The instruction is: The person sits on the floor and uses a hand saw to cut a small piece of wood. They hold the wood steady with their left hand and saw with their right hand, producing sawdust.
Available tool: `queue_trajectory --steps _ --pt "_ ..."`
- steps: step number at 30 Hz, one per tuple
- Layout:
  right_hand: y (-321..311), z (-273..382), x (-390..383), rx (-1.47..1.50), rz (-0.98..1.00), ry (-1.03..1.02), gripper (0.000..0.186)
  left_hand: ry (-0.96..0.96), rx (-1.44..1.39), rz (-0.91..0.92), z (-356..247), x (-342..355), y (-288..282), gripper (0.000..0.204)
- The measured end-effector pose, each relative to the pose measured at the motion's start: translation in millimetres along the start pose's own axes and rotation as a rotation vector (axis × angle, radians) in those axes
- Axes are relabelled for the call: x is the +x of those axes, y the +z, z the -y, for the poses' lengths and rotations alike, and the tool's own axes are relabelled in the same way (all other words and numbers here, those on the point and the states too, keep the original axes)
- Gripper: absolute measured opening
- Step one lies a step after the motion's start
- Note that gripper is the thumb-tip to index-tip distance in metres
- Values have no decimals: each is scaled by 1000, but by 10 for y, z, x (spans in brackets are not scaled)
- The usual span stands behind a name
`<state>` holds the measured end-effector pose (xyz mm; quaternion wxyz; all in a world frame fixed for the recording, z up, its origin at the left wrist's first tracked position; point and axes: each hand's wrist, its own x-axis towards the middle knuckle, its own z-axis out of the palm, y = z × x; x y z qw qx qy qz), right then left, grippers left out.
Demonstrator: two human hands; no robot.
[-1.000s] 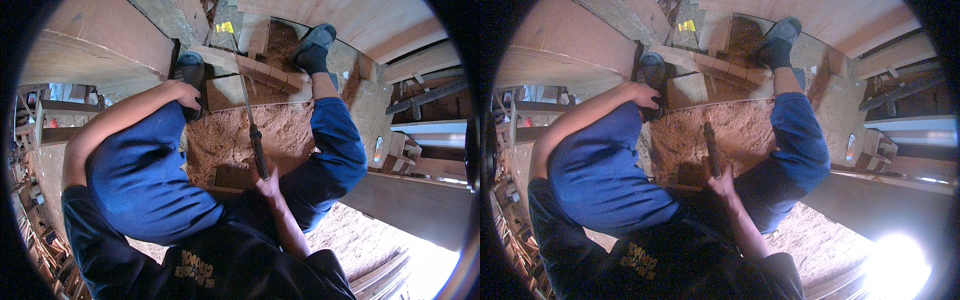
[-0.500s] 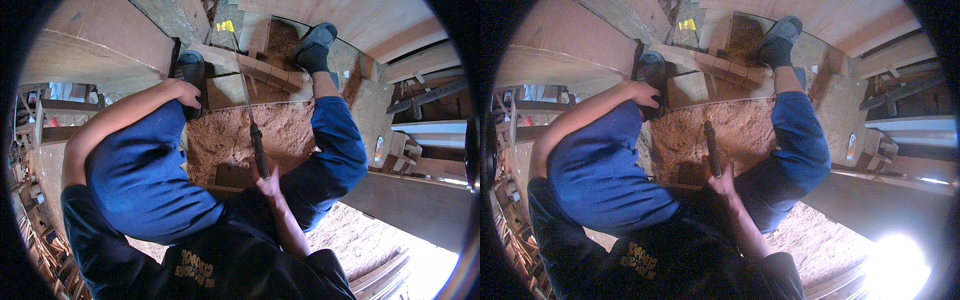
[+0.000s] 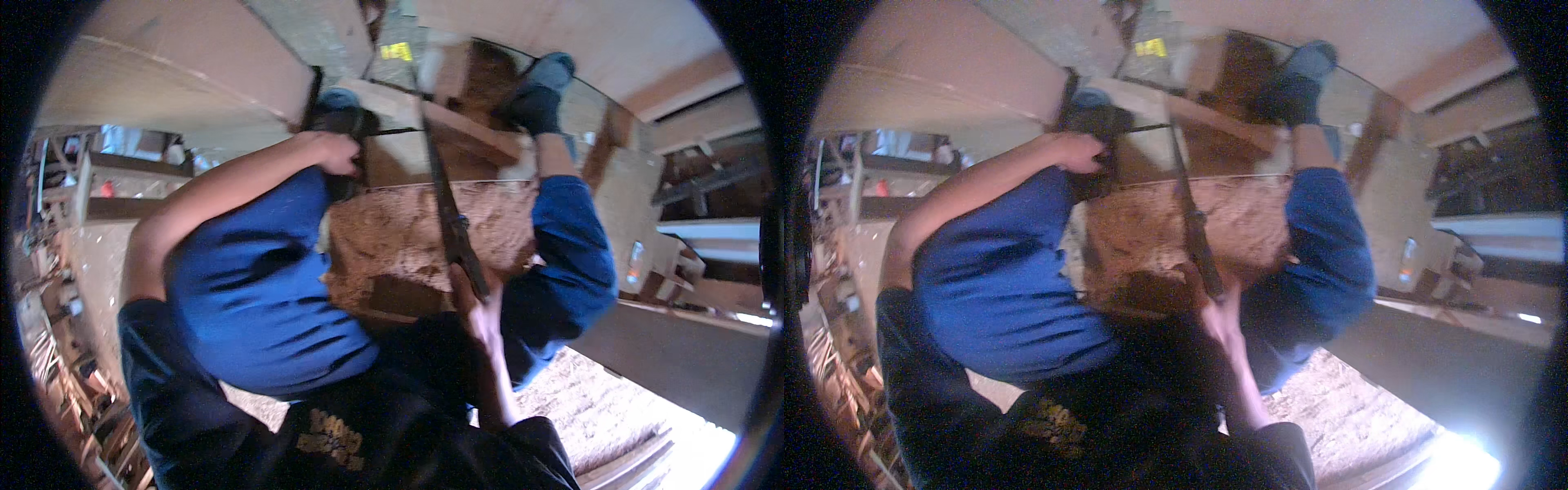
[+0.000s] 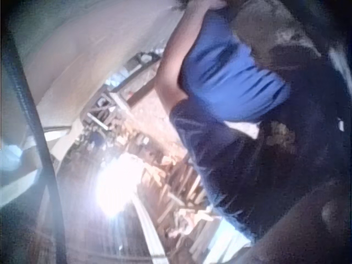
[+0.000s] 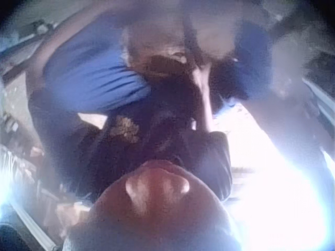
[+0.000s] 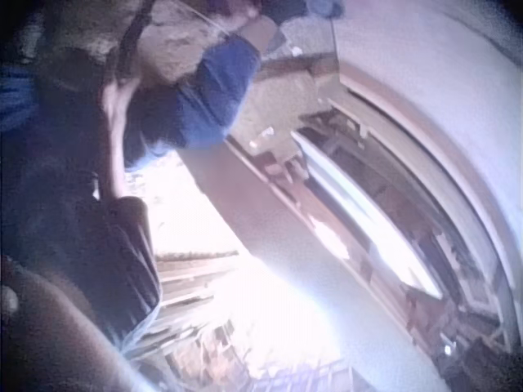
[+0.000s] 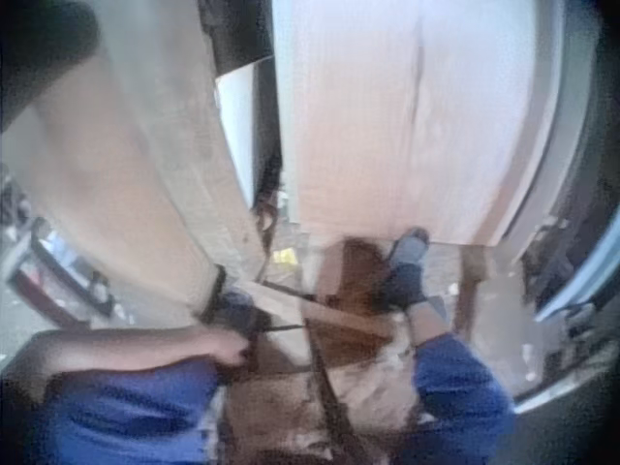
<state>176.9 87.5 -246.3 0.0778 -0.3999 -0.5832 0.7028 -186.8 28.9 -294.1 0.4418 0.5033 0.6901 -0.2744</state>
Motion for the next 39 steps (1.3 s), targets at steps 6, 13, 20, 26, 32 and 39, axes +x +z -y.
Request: queue_trajectory --steps 6,13,20,26,32,39 --pt "-289 71 -132 -255 -23 -323 20 51 72 -650 312 56 -4 33" --pt "-399 -46 63 -133 -62 -84 15 -6 154 -725 370 234 -546 69" --pt "-254 -132 93 -134 -42 -46 16 92 48 -752 509 725 -476 49" --pt "-46 -261 126 -52 -176 -75 21 86 210 -970 498 934 -326 7" --pt "-27 -355 118 97 -190 -60 16 79 203 -913 399 796 58 17" --pt "141 -290 -82 -13 -261 -225 21 167 31 -922 185 682 402 38"
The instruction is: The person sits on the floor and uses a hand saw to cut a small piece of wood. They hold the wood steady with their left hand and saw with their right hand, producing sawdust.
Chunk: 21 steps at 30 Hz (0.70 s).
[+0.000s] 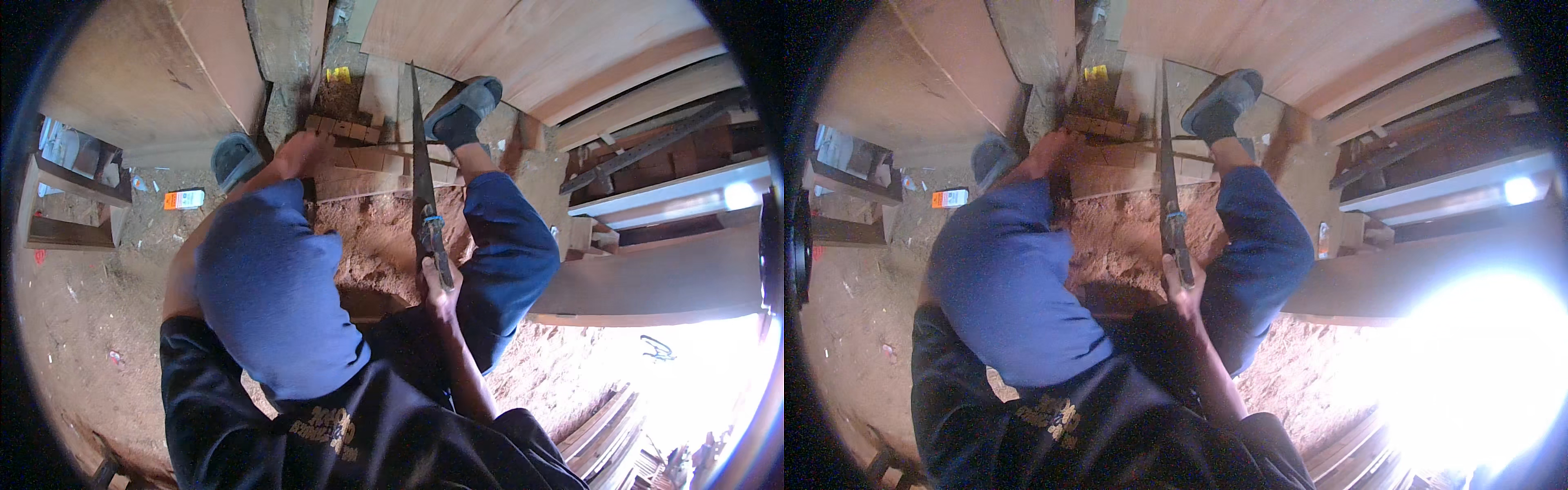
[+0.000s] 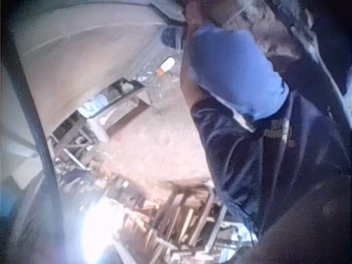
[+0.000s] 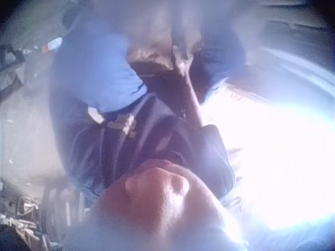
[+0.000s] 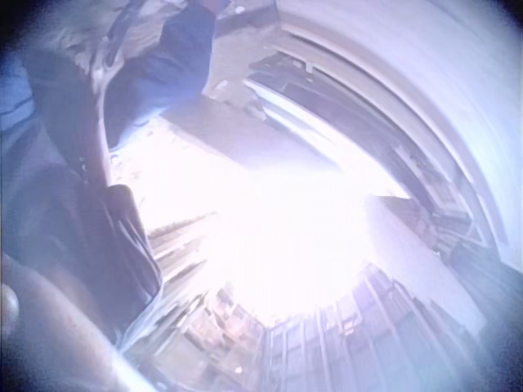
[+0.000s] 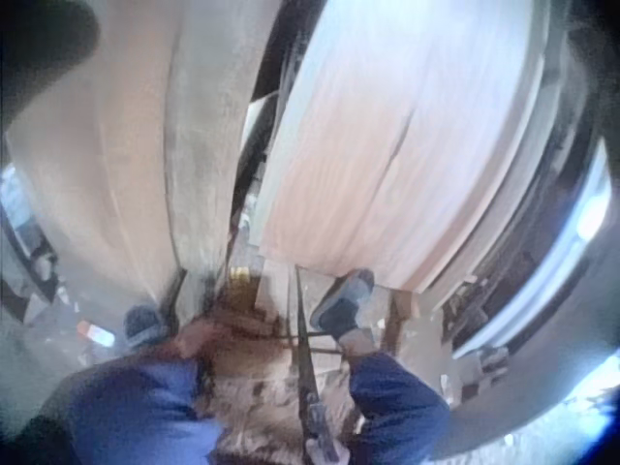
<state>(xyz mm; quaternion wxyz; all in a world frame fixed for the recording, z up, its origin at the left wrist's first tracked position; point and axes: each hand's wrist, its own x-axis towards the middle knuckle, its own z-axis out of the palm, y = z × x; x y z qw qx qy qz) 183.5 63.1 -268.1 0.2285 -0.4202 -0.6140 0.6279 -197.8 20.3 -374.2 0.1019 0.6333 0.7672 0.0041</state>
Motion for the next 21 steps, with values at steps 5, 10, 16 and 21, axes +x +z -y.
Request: queue_trajectory --steps 5,10,16,21 --pt "260 -121 -95 -31 -78 -53 21 181 87 -287 -55 -11 366 43" --pt "332 -197 -67 -24 -111 -67 23 151 -87 -131 -287 145 328 54" --pt "476 -76 -55 77 -96 89 21 46 -221 16 -403 5 171 61" --pt "513 -26 -79 95 -25 277 20 116 -438 -16 -276 -122 350 64"
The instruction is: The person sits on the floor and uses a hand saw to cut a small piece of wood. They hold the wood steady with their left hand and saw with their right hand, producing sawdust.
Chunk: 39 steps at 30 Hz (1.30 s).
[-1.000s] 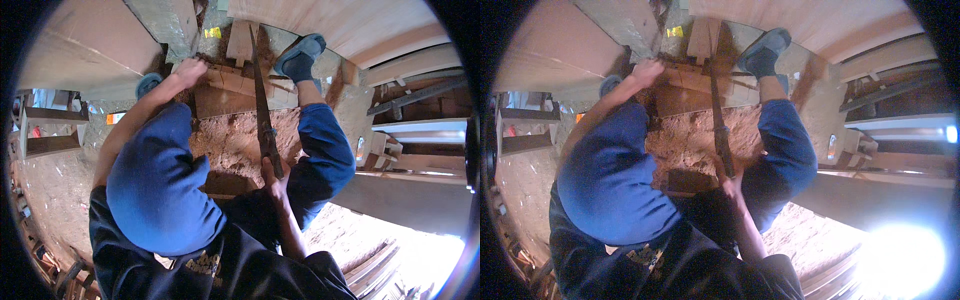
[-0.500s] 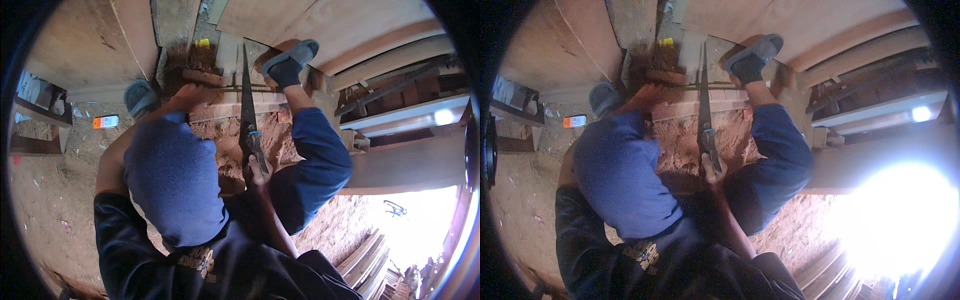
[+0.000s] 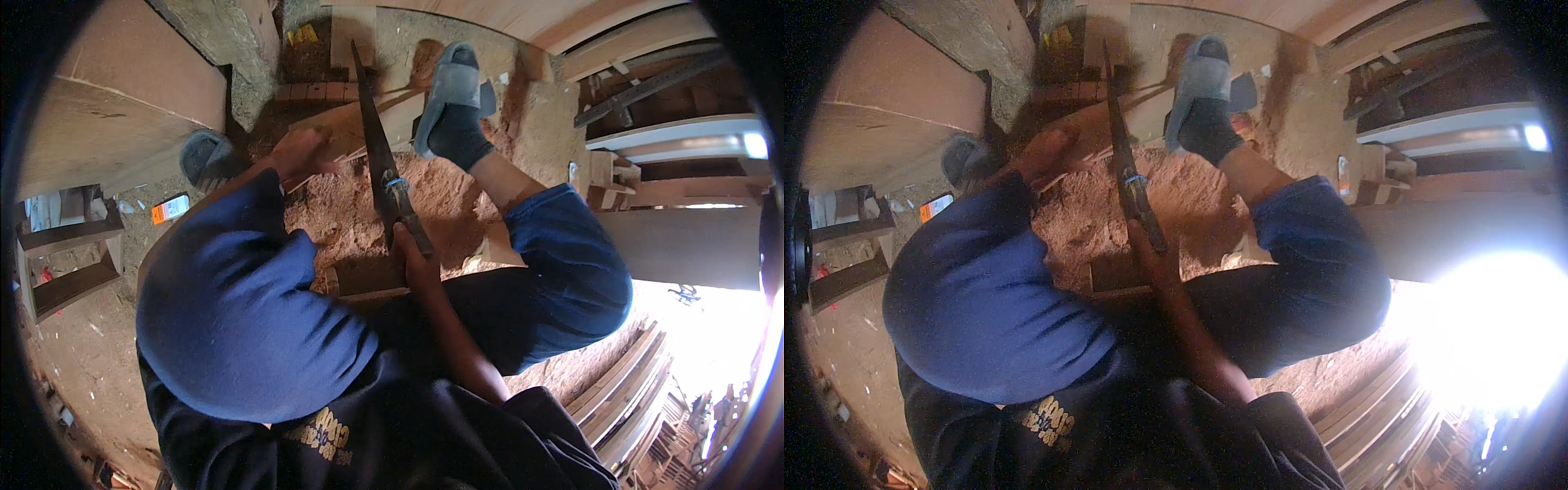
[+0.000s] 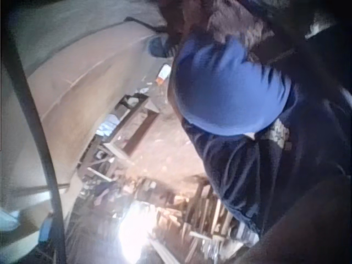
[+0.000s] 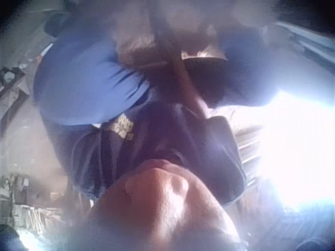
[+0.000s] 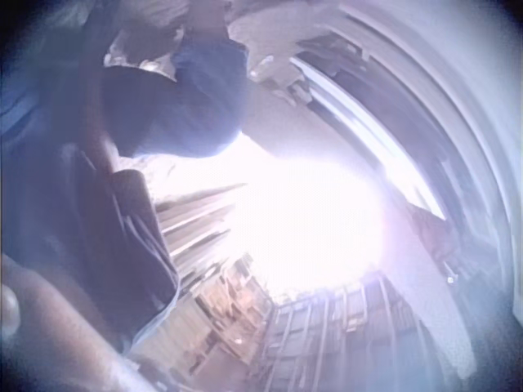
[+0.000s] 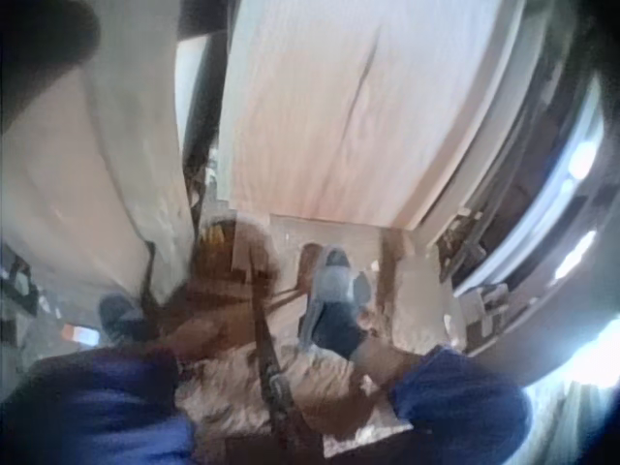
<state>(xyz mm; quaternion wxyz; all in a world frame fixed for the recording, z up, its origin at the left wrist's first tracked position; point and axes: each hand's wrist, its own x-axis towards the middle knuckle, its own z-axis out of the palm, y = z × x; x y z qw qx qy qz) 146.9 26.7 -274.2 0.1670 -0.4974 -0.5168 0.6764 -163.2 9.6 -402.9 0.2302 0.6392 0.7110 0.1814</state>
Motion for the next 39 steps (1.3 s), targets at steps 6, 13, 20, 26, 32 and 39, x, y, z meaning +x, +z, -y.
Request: queue_trajectory --steps 6,13,20,26,32,39 --pt "-185 -247 158 -1 61 45 18 10 20 9 -127 29 219 71" --pt "-123 -185 115 -90 33 5 22 -69 217 147 -97 6 163 92" --pt "-223 -248 13 -123 85 -21 23 -113 424 77 -60 39 300 102" --pt "-184 -262 -2 -240 49 -96 22 -107 383 56 47 121 433 108" --pt "-262 -151 37 -309 31 -133 23 -133 410 143 -9 156 371 110" --pt "-259 -110 251 -350 87 -231 25 -120 436 181 -32 153 230 108"
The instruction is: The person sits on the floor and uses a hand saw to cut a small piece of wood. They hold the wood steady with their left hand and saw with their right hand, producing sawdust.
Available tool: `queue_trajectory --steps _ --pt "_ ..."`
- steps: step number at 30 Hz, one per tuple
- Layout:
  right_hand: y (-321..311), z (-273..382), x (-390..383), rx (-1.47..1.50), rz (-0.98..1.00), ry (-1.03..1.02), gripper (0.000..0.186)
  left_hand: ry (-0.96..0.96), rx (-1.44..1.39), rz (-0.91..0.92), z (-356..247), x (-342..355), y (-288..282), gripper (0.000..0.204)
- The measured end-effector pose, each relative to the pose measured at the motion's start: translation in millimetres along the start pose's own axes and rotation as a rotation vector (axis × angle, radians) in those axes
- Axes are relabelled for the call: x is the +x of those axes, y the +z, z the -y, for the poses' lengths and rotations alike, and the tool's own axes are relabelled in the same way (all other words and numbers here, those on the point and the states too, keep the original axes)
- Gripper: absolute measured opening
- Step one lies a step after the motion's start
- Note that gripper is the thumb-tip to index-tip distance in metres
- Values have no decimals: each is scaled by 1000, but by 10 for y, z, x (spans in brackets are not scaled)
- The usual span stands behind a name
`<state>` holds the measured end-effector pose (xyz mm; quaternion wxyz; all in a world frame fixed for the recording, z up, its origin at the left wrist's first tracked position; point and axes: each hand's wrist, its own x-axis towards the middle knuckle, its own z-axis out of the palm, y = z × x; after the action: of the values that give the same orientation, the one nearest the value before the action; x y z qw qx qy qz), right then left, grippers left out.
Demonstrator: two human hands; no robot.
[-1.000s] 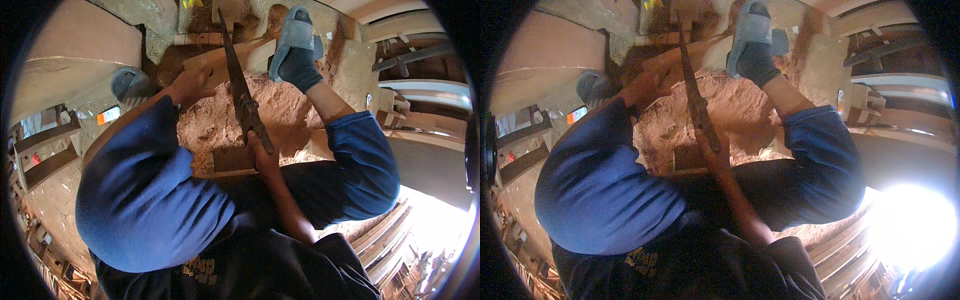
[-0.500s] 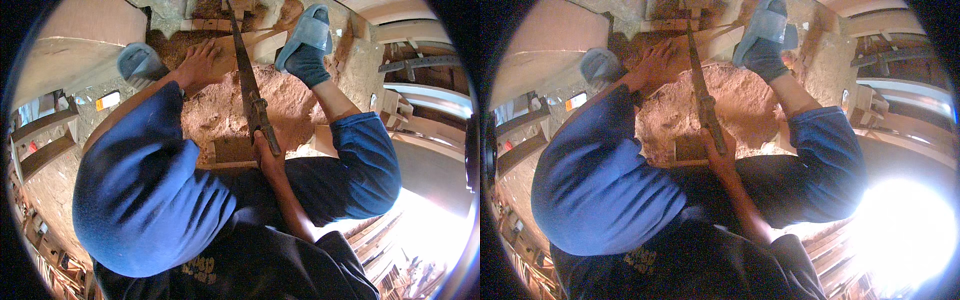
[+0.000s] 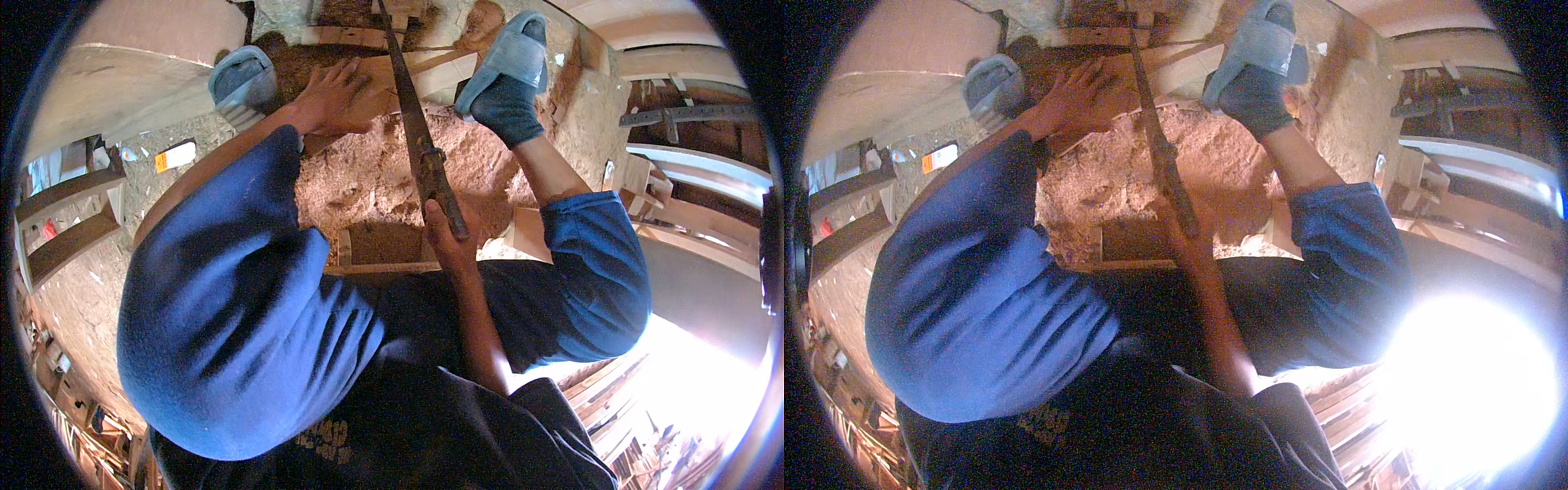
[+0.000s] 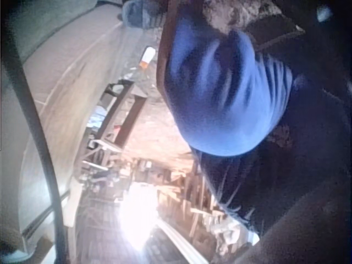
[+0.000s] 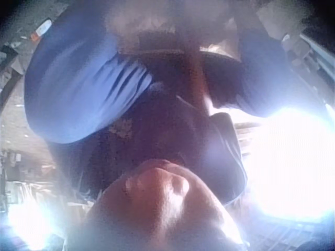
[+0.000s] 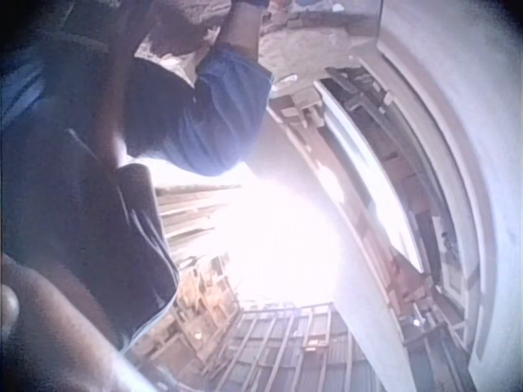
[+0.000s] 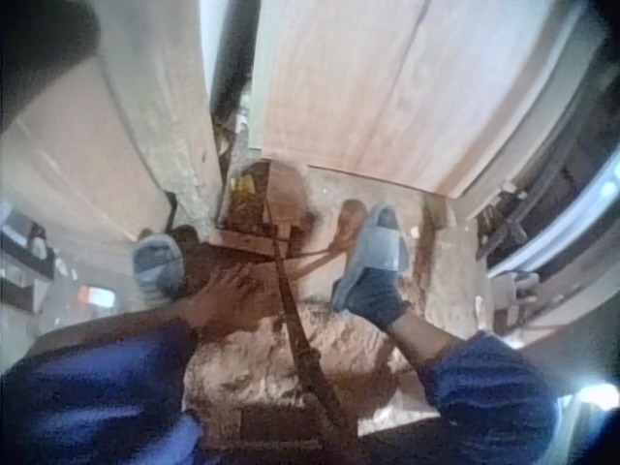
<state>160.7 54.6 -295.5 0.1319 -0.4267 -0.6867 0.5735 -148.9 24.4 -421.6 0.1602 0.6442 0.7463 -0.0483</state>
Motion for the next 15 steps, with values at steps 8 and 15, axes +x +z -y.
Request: queue_trajectory --steps 8,15 --pt "32 -1 -42 -18 4 64 26 18 0 -16 7 14 6 109" --pt "-37 127 8 -21 9 76 27 17 54 -16 -10 -9 -60 108"
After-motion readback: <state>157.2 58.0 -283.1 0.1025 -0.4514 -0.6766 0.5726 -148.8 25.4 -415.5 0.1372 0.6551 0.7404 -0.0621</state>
